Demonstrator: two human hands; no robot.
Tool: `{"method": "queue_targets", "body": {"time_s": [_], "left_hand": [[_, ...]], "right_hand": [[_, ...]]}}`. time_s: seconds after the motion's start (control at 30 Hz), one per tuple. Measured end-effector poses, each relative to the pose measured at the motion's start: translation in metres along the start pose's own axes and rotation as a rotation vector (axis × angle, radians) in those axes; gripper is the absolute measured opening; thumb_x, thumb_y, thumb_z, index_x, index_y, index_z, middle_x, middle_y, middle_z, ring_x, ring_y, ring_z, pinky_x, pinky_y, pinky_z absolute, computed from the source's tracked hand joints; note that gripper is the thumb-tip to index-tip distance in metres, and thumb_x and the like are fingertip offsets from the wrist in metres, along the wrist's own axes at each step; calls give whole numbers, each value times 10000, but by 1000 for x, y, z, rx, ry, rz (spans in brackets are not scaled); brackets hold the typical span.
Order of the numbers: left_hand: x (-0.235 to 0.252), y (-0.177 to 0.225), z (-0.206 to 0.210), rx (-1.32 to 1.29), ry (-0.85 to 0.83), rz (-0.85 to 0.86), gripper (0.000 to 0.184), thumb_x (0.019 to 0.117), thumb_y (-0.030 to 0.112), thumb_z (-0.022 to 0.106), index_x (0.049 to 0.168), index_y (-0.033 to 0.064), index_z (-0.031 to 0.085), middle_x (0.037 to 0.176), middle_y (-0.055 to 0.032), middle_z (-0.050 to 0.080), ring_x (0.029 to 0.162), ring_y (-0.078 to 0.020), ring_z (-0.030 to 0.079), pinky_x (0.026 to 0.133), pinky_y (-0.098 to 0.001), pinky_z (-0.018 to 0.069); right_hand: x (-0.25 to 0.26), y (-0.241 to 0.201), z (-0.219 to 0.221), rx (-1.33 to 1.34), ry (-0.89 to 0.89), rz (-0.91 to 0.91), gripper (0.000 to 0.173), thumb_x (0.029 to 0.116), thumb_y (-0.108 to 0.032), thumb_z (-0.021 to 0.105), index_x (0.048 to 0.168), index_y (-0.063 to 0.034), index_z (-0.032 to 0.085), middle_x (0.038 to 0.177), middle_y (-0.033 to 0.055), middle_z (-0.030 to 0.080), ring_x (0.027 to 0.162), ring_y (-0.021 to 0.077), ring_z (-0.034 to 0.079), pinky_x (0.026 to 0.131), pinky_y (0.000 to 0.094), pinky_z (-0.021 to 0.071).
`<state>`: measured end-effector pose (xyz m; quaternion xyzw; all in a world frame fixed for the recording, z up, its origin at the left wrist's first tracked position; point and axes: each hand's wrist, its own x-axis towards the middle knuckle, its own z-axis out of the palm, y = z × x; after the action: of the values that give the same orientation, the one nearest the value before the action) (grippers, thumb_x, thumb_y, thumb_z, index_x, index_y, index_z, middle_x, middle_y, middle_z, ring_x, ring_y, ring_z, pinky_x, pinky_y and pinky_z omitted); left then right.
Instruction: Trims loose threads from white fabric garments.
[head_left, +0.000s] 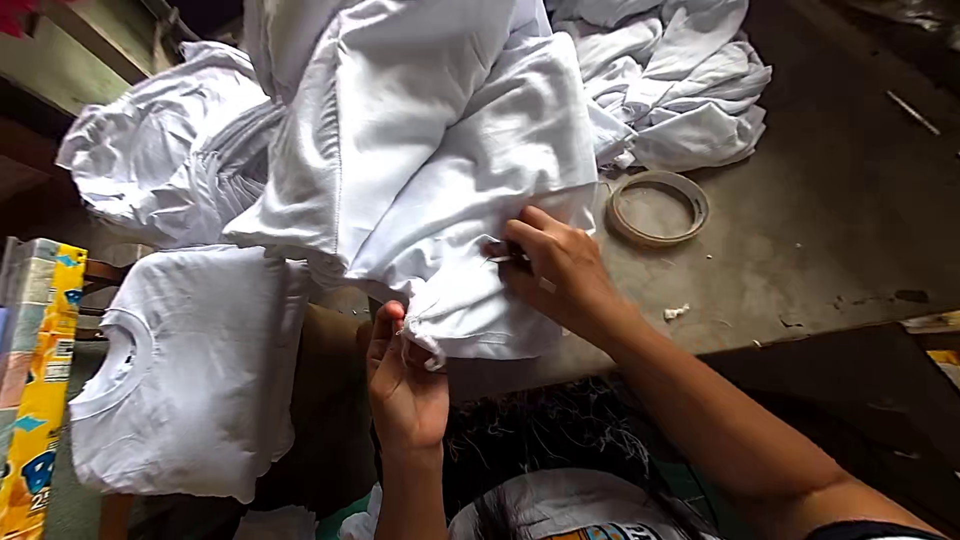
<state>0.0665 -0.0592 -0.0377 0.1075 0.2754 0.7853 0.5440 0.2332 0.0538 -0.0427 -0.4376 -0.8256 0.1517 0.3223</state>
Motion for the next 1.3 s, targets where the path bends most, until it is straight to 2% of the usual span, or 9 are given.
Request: {"method": "queue_targets", "body": {"time_s": [0.1, 0.2, 0.3, 0.4, 0.5, 0.9, 1.03, 1.13, 1.3], "left_hand": [[-1, 0, -13, -14, -186, 54, 256, 915, 287, 739, 1122, 138, 725, 1058, -67, 748, 1008, -181, 729, 919, -366, 590], [-4, -6, -14, 217, -180, 224, 419, 803, 125, 839, 1178, 175, 658, 1056, 5, 745, 988, -99, 721, 893, -303, 594], [-5, -14, -14, 354, -100, 403, 290, 839, -6, 769, 1059, 159, 675, 974, 47, 743, 921, -42, 716, 830, -237, 604], [-11, -11, -19, 406, -112, 490, 85, 947, 165, 707, 985, 187, 781, 960, 63, 762, 941, -28, 713, 858, -220, 587], [-26, 3, -20, 536, -187, 497, 140, 993, 304, 639, 979, 224, 753, 1041, 91, 743, 1022, -17, 686, 894, -197, 559], [-38, -1, -19, 671, -348, 475, 183, 939, 385, 717, 1027, 225, 720, 1217, 105, 669, 1180, -22, 603, 992, -194, 499], [-24, -6, -23, 648, -266, 556, 270, 905, 118, 755, 1162, 188, 712, 1102, 98, 738, 996, -6, 696, 878, -180, 581], [-26, -2, -24, 653, -281, 619, 106, 995, 202, 649, 1064, 199, 730, 1025, 114, 732, 972, 17, 683, 851, -149, 557], [-38, 7, -24, 890, -436, 658, 150, 1045, 286, 580, 1037, 181, 686, 1203, 120, 650, 1138, 22, 601, 963, -137, 492]], "right_hand": [[-7, 3, 1, 10, 14, 13, 132, 816, -93, 719, 881, -11, 637, 807, 127, 551, 575, 274, 553, 454, 432, 401], [-19, -9, -3, 16, 62, 54, 214, 885, -168, 682, 992, 8, 624, 853, 149, 561, 588, 283, 560, 460, 437, 409], [-37, -32, -3, 83, 131, 30, 385, 973, -296, 628, 1160, 36, 580, 1022, 194, 590, 745, 260, 596, 598, 394, 475], [-55, -49, 0, 222, 137, -82, 255, 1060, -216, 509, 1177, 9, 517, 1031, 149, 570, 866, 158, 583, 747, 252, 495], [-67, -57, 1, 334, 69, -181, 243, 1056, -212, 508, 1124, 16, 561, 856, 88, 605, 753, 70, 580, 690, 149, 482], [-64, -78, 9, 267, 32, -199, 217, 1054, -187, 428, 998, -26, 562, 655, 7, 503, 512, 65, 440, 468, 193, 343], [-78, -70, 11, 357, -13, -125, 209, 1057, -214, 473, 1070, -18, 542, 701, 16, 542, 572, 49, 498, 532, 167, 412], [-87, -68, 10, 403, -44, -134, 190, 1054, -205, 486, 1093, -21, 517, 756, 34, 570, 649, 44, 546, 605, 150, 448], [-82, -76, 7, 401, -35, -196, 169, 1060, -200, 480, 1077, -33, 507, 777, 38, 555, 651, 55, 532, 601, 148, 440]]}}
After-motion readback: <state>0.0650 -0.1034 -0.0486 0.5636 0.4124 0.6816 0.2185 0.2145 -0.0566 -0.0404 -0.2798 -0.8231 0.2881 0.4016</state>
